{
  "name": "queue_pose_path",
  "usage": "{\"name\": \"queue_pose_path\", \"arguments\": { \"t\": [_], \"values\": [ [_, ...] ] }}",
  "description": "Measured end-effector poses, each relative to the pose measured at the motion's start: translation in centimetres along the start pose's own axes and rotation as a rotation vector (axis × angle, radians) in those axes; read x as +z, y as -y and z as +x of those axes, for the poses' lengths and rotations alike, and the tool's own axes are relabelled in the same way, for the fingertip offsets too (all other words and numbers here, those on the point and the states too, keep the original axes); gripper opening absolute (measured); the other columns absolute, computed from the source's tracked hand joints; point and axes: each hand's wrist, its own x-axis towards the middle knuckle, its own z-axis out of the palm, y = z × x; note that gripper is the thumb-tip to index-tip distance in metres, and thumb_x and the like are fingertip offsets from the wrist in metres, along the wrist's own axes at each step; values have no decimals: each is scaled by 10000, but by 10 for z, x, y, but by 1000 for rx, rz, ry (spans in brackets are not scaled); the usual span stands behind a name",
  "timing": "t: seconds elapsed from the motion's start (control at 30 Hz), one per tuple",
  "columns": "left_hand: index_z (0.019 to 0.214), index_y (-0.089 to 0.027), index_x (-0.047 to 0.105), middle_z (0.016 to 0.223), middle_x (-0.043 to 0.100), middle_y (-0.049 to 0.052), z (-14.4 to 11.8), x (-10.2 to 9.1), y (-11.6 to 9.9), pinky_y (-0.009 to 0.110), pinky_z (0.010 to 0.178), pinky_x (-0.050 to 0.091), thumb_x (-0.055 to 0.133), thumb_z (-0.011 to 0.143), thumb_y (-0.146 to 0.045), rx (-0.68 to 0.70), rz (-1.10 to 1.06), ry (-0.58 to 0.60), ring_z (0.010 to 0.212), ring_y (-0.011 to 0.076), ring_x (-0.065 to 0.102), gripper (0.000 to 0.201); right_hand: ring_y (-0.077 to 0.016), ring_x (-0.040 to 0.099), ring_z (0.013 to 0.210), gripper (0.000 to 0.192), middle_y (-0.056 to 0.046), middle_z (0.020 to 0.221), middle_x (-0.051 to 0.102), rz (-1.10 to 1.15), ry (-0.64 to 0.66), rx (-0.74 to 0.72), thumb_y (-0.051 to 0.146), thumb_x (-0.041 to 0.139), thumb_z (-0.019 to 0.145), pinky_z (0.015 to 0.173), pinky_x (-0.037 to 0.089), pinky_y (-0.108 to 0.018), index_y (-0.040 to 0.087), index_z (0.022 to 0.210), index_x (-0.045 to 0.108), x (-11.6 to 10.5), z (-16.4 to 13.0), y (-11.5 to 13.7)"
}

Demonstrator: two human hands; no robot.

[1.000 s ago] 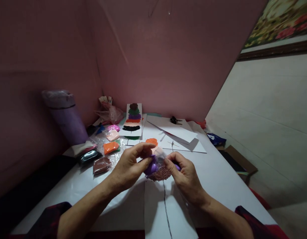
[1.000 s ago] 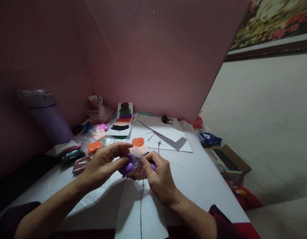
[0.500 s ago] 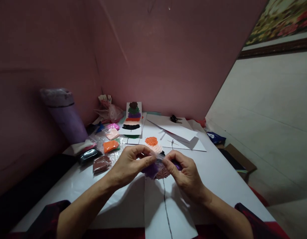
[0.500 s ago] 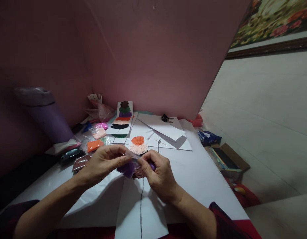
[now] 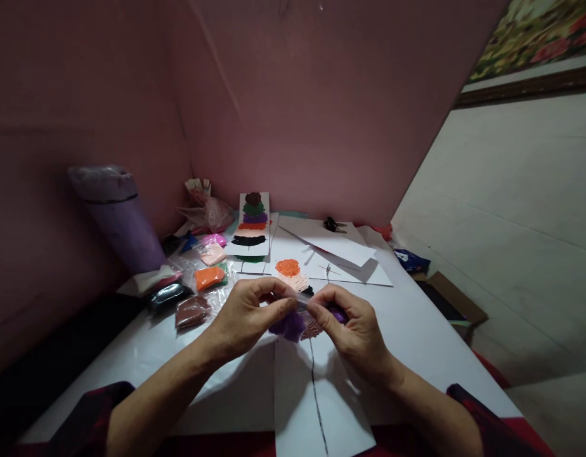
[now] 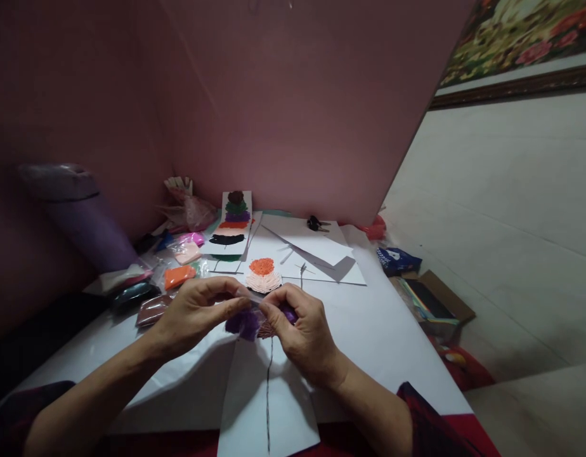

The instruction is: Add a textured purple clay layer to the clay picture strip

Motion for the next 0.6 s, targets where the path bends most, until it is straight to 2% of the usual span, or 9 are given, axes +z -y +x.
{"name": "queue_pose_path", "arguments": {
  "t": [0.33,0.47,0.6],
  "values": [
    [722,-85,675,628,624,58,0,4,-1,258,521,441,665,728,-325,-41,-47,3,552,124,522,240,-102,594,528,157,15,627,589,-104,30,-78,247,628,852,494,474,-206,165,723,595,-2,0,4],
    [713,-90,671,644,626,56,-1,5,0,257,546,439,667,733,-307,-36,-67,8,577,123,527,218,-97,566,525,178,29,602,571,-46,25,-12,274,636,840,490,473,-203,172,704,582,-2,1,6],
    [787,-89,676,704,644,58,1,4,0,260,589,449,669,752,-316,-60,-108,85,621,125,544,230,-104,579,545,178,27,623,566,-19,44,32,292,644,835,510,506,-213,170,715,594,-2,3,5]
  ]
}}
